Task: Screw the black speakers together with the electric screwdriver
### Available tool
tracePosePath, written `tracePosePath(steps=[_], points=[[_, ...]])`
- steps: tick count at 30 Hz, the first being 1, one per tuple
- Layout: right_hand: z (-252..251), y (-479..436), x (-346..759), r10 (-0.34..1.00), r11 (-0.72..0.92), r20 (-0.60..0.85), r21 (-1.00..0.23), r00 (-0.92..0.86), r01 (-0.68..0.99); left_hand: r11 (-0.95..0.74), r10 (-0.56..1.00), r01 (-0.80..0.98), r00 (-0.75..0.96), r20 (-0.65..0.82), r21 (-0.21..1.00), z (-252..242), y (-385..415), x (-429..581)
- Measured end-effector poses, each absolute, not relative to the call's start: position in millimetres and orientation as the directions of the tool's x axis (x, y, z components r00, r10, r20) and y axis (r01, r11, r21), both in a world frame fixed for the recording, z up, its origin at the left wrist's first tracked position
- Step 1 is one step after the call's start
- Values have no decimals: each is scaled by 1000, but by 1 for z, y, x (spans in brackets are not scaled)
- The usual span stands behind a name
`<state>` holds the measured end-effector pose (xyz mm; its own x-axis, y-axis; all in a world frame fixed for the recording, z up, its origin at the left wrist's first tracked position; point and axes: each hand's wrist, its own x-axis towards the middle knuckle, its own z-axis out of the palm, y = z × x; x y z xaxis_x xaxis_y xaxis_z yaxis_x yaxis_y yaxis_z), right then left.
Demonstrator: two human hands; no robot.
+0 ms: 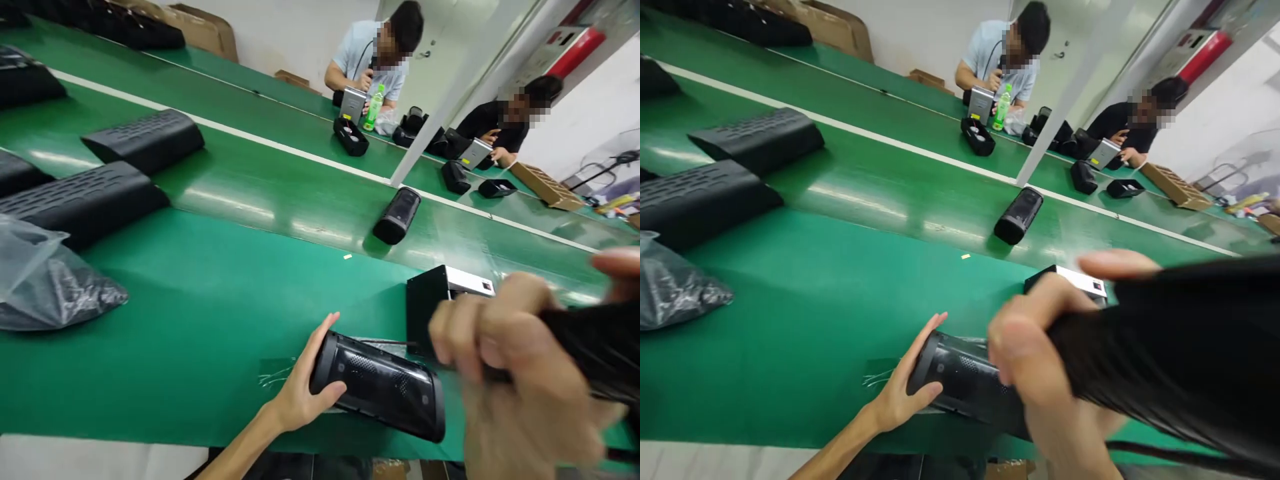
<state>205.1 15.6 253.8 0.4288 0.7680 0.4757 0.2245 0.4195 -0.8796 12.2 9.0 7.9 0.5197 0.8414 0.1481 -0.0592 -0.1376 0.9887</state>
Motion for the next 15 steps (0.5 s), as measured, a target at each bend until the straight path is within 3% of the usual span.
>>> tracePosePath(steps=[4,11,15], points=[[237,52,181,817,522,548,-835,180,174,-163,850,-81,494,182,983,1,6,19],[236,57,172,862,472,474,-880,180,58,-139,849,-94,501,167,986,1,3,20],[241,55,169,859,475,481,-876,177,82,-144,836,-90,522,169,986,8,6,19]])
